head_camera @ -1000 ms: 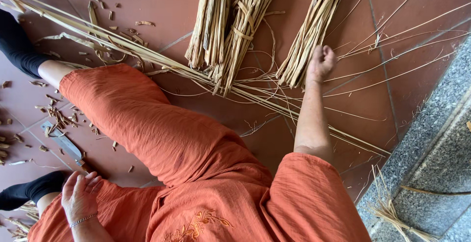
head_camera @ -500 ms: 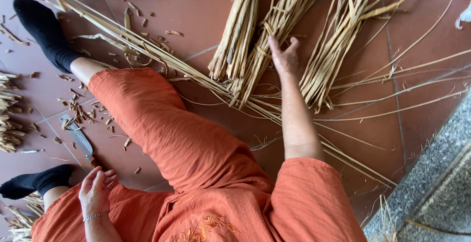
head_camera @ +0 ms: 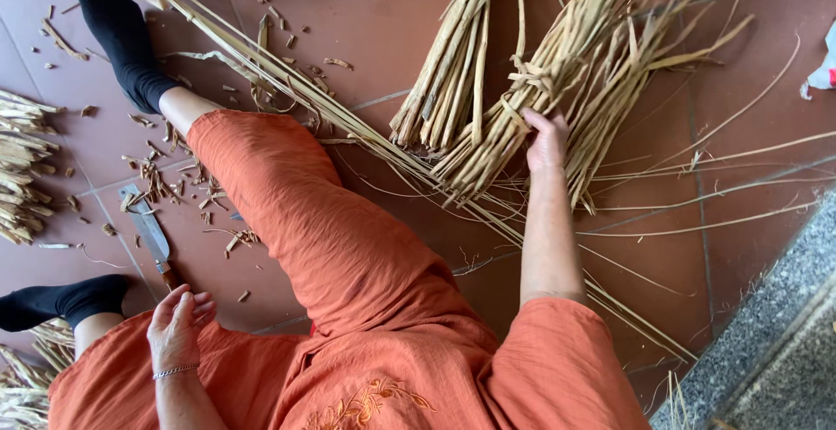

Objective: The person sits on a tiled floor and gathers dried plant stalks into bundles. They use scissors to trim the stalks and a knife to cut or adjust the material, then tie the bundles with string. The finished bundles are placed on the floor.

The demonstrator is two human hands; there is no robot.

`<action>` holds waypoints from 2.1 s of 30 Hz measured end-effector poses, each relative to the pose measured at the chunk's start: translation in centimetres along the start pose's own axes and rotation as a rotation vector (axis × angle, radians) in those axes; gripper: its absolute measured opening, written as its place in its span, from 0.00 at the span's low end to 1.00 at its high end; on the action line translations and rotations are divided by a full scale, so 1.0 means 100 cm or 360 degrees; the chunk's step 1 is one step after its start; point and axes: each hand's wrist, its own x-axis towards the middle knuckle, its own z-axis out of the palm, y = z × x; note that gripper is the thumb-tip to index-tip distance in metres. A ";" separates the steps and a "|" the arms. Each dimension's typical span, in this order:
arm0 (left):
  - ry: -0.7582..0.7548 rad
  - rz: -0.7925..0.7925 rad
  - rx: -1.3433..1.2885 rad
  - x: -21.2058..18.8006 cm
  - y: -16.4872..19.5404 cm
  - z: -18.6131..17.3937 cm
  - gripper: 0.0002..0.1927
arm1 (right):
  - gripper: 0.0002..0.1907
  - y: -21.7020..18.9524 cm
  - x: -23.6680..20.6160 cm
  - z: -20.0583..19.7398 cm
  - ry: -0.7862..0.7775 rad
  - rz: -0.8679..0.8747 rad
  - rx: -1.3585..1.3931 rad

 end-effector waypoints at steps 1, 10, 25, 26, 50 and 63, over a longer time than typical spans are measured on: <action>-0.0023 0.0014 -0.0004 0.001 0.000 0.001 0.17 | 0.23 -0.001 -0.004 -0.012 -0.0069 -0.0045 0.0152; -0.0054 -0.0011 -0.0146 0.008 -0.010 0.004 0.17 | 0.34 -0.078 -0.045 -0.039 -0.0781 -0.0370 0.0719; -0.0217 0.0655 -0.0496 -0.042 0.103 0.047 0.19 | 0.42 -0.153 -0.215 0.340 -0.2526 -0.0100 0.0668; -0.0297 0.0750 -0.0520 -0.046 0.115 0.049 0.23 | 0.41 -0.137 -0.223 0.361 -0.2556 0.0033 0.0598; -0.0065 0.0085 -0.0837 0.042 0.022 0.099 0.36 | 0.31 0.175 -0.259 0.403 -0.1846 0.0547 -0.1047; 0.0212 0.0173 -0.0060 0.047 0.005 0.105 0.61 | 0.04 0.171 -0.272 0.407 -0.2086 -0.1354 -0.1584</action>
